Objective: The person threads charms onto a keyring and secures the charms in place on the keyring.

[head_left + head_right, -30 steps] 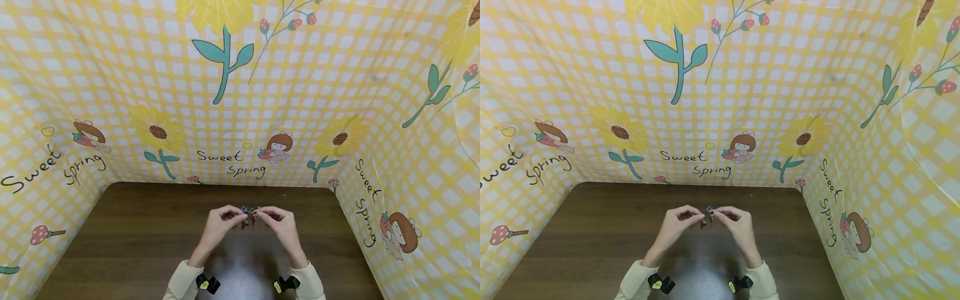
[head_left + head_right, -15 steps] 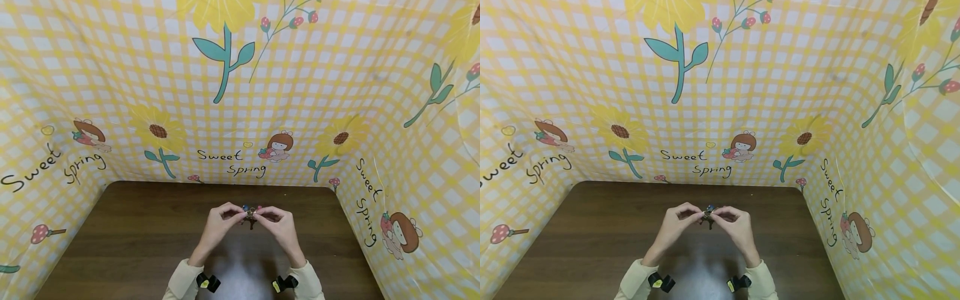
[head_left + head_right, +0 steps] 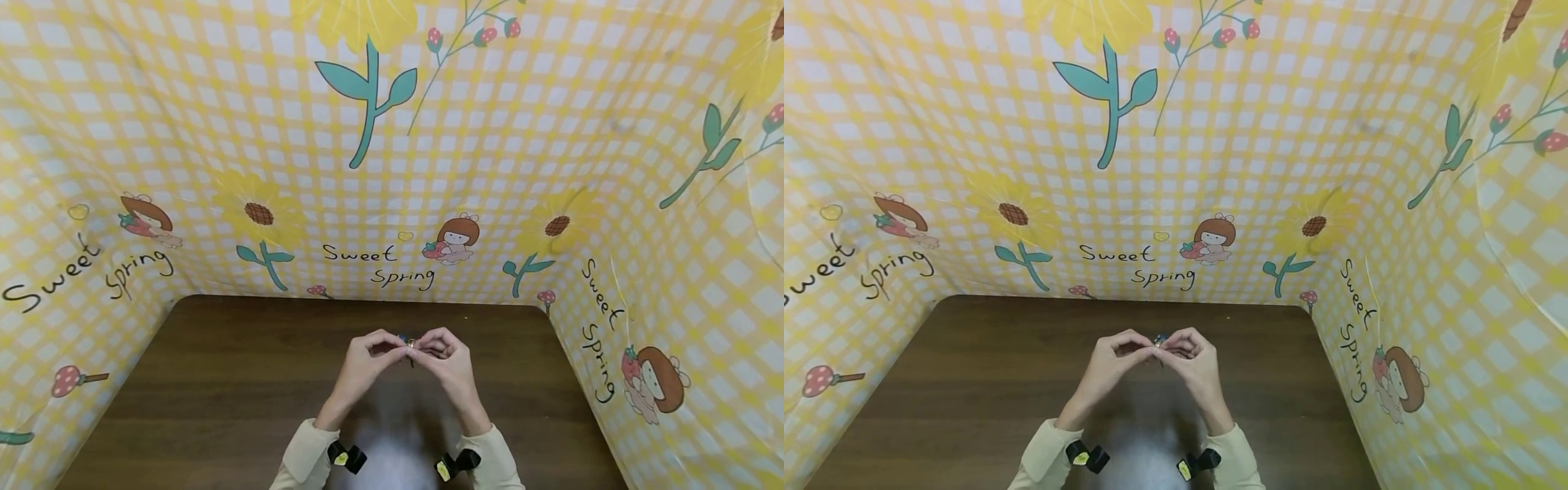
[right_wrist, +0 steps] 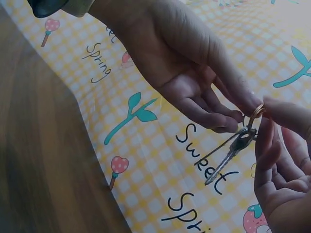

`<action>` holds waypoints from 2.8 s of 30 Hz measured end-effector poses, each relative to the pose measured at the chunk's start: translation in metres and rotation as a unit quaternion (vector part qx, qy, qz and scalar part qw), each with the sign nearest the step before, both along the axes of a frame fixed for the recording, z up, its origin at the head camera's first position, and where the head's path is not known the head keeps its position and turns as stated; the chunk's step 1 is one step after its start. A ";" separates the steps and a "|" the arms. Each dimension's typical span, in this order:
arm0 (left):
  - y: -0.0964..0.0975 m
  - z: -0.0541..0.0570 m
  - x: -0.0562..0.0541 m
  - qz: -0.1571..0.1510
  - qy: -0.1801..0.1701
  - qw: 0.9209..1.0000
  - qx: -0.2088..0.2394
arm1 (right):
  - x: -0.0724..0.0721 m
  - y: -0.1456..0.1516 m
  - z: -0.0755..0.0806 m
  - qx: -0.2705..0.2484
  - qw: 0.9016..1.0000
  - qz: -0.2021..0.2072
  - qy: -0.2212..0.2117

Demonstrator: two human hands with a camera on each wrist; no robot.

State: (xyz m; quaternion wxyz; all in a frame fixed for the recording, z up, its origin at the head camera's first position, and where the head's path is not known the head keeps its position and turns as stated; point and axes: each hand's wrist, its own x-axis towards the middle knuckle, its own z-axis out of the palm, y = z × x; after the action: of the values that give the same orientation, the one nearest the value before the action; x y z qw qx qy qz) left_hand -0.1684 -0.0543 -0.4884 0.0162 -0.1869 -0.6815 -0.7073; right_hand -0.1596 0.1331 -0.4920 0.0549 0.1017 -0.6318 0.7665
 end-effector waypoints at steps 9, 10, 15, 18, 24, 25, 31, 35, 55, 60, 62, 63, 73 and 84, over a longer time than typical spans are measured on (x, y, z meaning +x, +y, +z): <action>-0.007 0.003 0.000 0.012 0.003 1.000 -0.007 | 0.000 0.002 0.003 0.032 0.999 -0.016 0.018; -0.008 0.003 0.000 0.014 0.006 1.000 -0.009 | 0.000 0.002 0.003 0.046 0.998 -0.019 0.029; -0.012 0.005 0.000 0.026 0.009 1.000 -0.005 | 0.001 0.007 0.003 0.122 0.987 -0.031 0.097; -0.014 0.007 0.000 0.028 0.003 1.000 -0.002 | 0.001 0.008 0.003 0.142 0.981 -0.028 0.132; -0.015 0.010 0.002 0.030 -0.014 0.999 -0.007 | 0.001 0.009 0.006 0.150 0.979 -0.019 0.137; -0.015 0.010 0.002 0.029 -0.015 0.999 -0.006 | 0.001 0.009 0.006 0.150 0.980 -0.019 0.131; -0.014 0.013 0.003 0.017 -0.028 0.999 0.016 | 0.003 0.009 0.008 0.135 0.985 -0.019 0.109; -0.013 0.017 0.005 0.013 -0.033 0.999 0.025 | 0.003 0.009 0.010 0.128 0.985 -0.013 0.111; -0.012 0.024 0.009 0.003 0.007 1.000 -0.002 | 0.003 0.008 0.012 0.099 0.984 0.039 0.145; -0.013 0.023 0.009 -0.005 0.038 0.999 -0.008 | 0.004 0.007 0.011 0.095 0.985 0.039 0.136; -0.013 0.023 0.009 -0.004 0.047 0.999 -0.010 | 0.004 0.007 0.012 0.096 0.986 0.037 0.130; -0.013 0.023 0.009 -0.003 0.052 0.999 -0.011 | 0.004 0.007 0.012 0.097 0.986 0.036 0.129; -0.013 0.019 0.007 0.021 0.130 0.989 -0.063 | 0.007 0.006 0.015 0.121 0.987 0.037 0.100; -0.011 0.018 0.006 0.010 0.300 0.949 -0.092 | 0.003 0.012 0.025 0.123 0.992 0.030 0.006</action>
State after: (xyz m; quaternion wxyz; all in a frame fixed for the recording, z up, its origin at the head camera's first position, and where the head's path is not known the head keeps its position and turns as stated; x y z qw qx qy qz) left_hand -0.1627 -0.0648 -0.4700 0.2096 -0.3841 -0.7092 -0.5527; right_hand -0.1567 0.1451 -0.4668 0.0228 0.1307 -0.7177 0.6836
